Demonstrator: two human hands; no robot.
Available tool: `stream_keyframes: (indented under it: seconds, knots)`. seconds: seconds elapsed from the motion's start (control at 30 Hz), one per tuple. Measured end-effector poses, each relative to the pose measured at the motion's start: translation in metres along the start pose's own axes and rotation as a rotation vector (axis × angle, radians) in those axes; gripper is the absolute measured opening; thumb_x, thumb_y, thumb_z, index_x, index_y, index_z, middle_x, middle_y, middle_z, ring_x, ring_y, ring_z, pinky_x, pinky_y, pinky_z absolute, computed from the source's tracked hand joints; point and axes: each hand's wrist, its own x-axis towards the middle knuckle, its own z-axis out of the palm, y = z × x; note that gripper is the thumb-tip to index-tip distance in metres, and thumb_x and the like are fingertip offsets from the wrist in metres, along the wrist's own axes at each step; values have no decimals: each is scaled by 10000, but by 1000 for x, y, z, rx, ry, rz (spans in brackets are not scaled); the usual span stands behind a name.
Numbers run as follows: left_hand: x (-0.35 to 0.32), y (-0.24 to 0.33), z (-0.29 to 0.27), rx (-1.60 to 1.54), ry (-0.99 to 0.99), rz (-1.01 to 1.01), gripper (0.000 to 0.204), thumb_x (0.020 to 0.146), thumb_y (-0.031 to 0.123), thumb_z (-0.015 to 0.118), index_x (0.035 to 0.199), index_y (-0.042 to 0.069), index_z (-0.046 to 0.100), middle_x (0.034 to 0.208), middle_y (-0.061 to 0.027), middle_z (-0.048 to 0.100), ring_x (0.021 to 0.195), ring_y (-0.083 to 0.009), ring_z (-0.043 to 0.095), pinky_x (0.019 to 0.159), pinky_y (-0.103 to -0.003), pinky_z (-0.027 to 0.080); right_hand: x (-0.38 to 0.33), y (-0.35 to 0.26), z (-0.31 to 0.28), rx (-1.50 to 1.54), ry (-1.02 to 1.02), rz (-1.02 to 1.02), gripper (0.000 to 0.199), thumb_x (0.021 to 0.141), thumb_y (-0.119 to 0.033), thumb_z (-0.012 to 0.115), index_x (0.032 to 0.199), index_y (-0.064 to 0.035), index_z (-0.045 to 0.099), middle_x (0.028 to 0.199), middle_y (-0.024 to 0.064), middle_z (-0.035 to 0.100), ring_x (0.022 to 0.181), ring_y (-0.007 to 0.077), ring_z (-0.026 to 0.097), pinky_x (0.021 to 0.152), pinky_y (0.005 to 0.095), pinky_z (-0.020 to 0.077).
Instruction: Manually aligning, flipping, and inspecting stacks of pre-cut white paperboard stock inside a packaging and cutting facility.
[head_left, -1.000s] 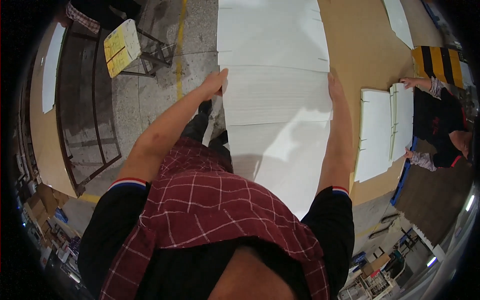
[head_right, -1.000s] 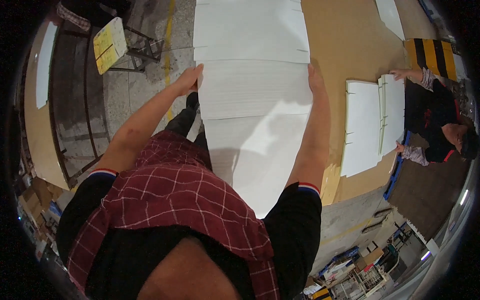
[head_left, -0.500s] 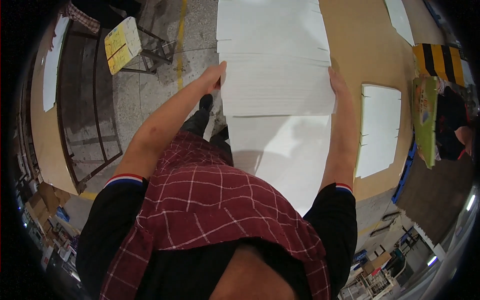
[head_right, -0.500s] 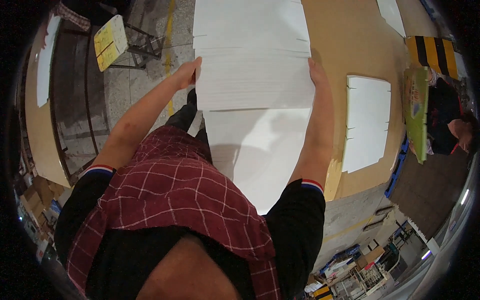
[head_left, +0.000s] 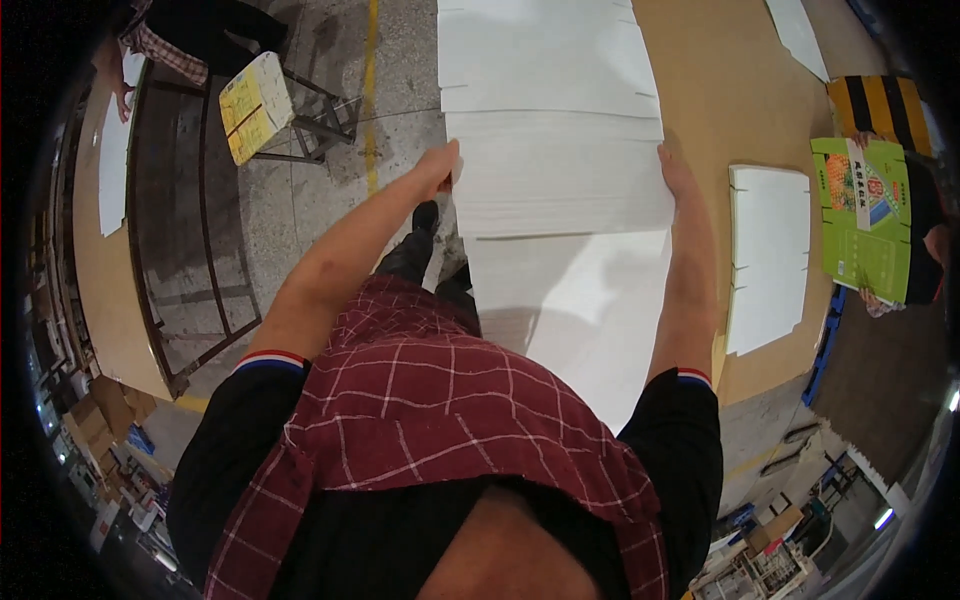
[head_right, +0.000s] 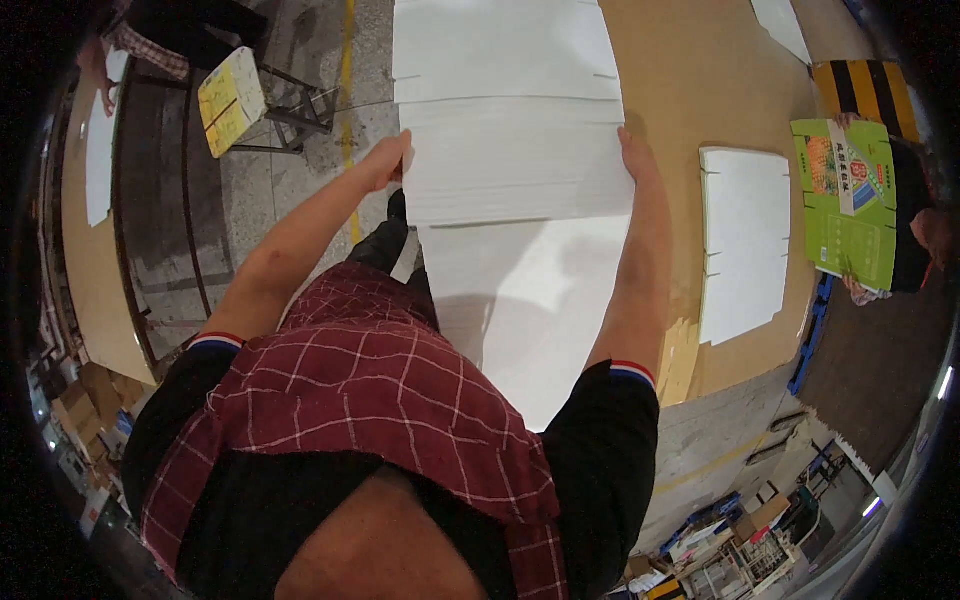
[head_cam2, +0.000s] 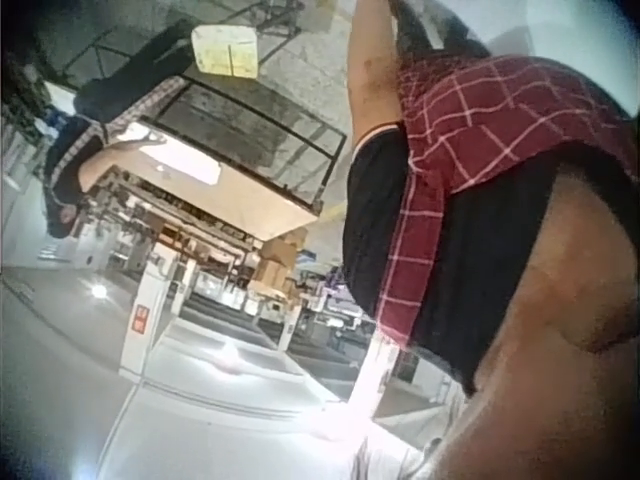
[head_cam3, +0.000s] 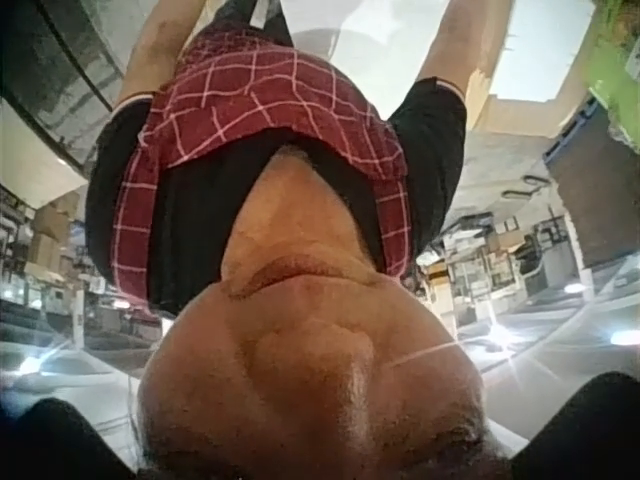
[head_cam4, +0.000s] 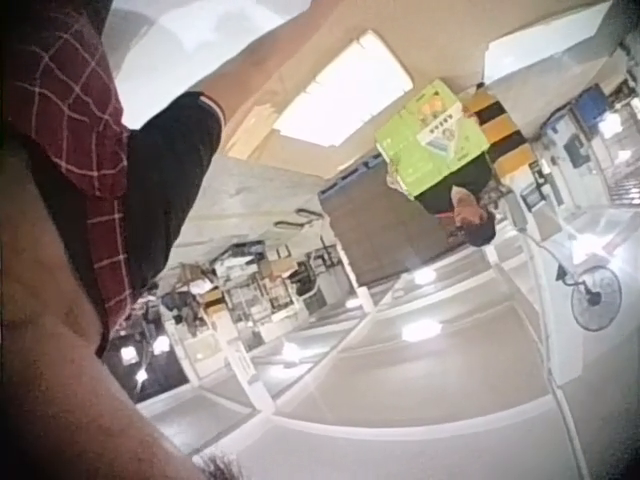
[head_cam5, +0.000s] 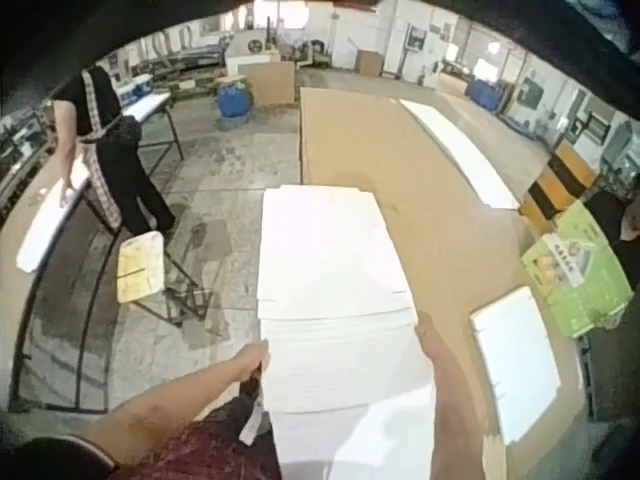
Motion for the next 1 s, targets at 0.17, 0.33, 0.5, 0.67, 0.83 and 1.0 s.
stream_keyframes:
  seconds: [0.17, 0.33, 0.5, 0.67, 0.83, 1.0]
  knots:
    - [-18, 9, 6, -171, -50, 37, 446, 797, 447, 349, 855, 30, 497, 806, -75, 534, 668, -178, 524, 566, -314, 424, 23, 21, 2, 361, -410, 532, 471, 804, -378, 369, 1101, -16, 417, 1040, 118, 489, 959, 206, 460, 755, 352, 389]
    - [-4, 3, 13, -88, 42, 113, 456, 793, 449, 356, 892, 28, 500, 781, -71, 535, 670, -171, 524, 541, -328, 423, 18, 28, 8, 159, -290, 450, 470, 803, -394, 370, 1094, -30, 424, 1009, 108, 506, 904, 206, 487, 738, 356, 396]
    - [-17, 8, -6, -142, -11, 73, 456, 800, 457, 332, 898, 41, 492, 703, -61, 533, 575, -161, 518, 477, -301, 404, 13, -42, -8, 303, -399, 644, 464, 802, -424, 358, 1021, -35, 485, 953, 99, 533, 848, 202, 511, 717, 350, 404]
    - [-4, 9, 13, -231, -24, 224, 466, 800, 461, 329, 929, 40, 484, 744, -61, 543, 591, -173, 529, 472, -303, 408, 12, 13, -16, 437, -291, 670, 456, 792, -425, 386, 962, -22, 517, 823, 84, 555, 781, 170, 517, 654, 302, 425]
    - [-9, 25, -1, 98, 96, 130, 433, 799, 455, 353, 941, 65, 479, 765, -54, 534, 620, -142, 513, 508, -304, 397, 28, -39, -13, 78, -289, 482, 466, 794, -433, 370, 958, -27, 529, 825, 97, 554, 788, 175, 514, 668, 282, 418]
    - [-6, 18, -7, -342, 30, 206, 414, 793, 397, 369, 891, 12, 486, 749, -81, 532, 611, -160, 517, 454, -297, 398, 27, -72, -12, 671, -321, 713, 450, 804, -389, 355, 979, -9, 523, 954, 162, 529, 888, 233, 501, 771, 331, 377]
